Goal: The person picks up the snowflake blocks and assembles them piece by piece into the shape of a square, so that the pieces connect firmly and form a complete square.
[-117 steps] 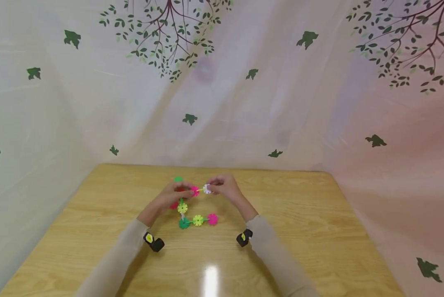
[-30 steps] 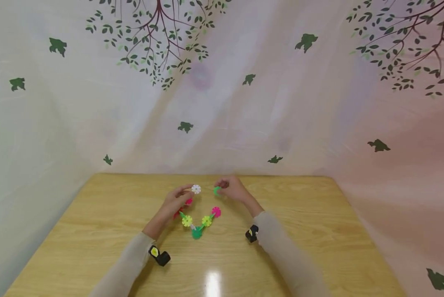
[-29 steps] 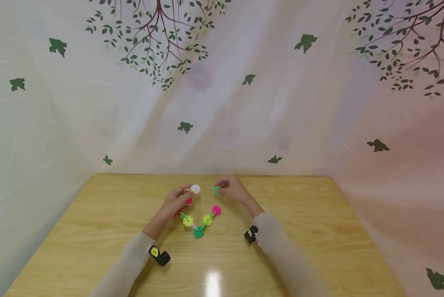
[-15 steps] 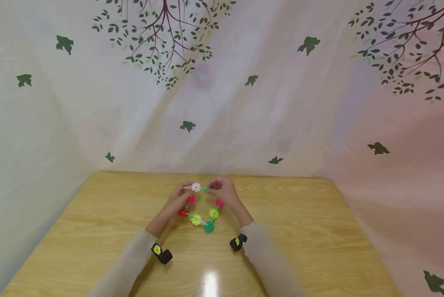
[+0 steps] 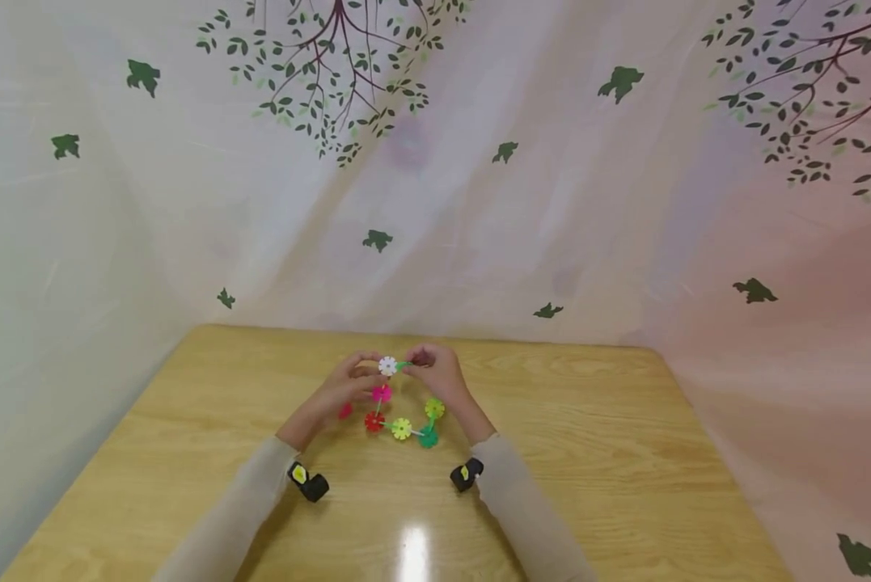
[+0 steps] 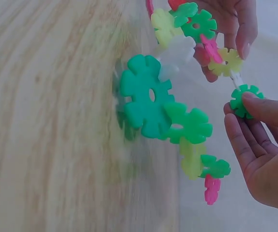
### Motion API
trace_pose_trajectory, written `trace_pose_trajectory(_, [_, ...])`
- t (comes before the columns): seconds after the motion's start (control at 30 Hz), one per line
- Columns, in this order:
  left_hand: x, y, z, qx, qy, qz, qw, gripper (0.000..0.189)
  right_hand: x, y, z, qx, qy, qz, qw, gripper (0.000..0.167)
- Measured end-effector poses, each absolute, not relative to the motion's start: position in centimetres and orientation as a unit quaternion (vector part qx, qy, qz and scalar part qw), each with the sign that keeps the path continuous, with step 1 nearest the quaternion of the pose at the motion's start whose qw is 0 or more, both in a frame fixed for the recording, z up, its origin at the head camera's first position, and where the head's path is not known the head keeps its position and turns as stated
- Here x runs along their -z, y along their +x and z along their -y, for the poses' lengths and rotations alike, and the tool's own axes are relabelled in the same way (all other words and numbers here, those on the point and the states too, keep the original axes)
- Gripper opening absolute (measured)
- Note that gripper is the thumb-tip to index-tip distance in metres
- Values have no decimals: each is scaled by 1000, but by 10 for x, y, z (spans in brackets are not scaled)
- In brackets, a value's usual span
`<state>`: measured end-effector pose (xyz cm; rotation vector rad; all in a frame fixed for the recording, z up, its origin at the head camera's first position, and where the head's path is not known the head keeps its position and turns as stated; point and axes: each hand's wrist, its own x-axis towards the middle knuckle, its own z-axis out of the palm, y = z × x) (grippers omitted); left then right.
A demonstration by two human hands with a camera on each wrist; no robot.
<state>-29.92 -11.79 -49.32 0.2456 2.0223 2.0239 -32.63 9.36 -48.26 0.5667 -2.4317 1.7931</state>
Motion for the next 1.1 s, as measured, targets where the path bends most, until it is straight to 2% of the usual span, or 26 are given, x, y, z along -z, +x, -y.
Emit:
trace_pose_trajectory(0.3, [492,-305,124,-694,54,-702,150,33,482,-328,-93,-560,208,802,17,9])
trace_pose_trajectory(0.63, [484,-312,130,-686,58,-707,160,29,478,-325,-93,-531,245,811,21,6])
trace_pose_trajectory(0.9, [484,-308,136,-704,98,-688,147,16,478,-322,-89,-538,261,801,13,6])
trace_pose_trajectory(1.1, [484,-305,134,-699,56,-699,142,23,469,-313,-87,-527,268,806,14,5])
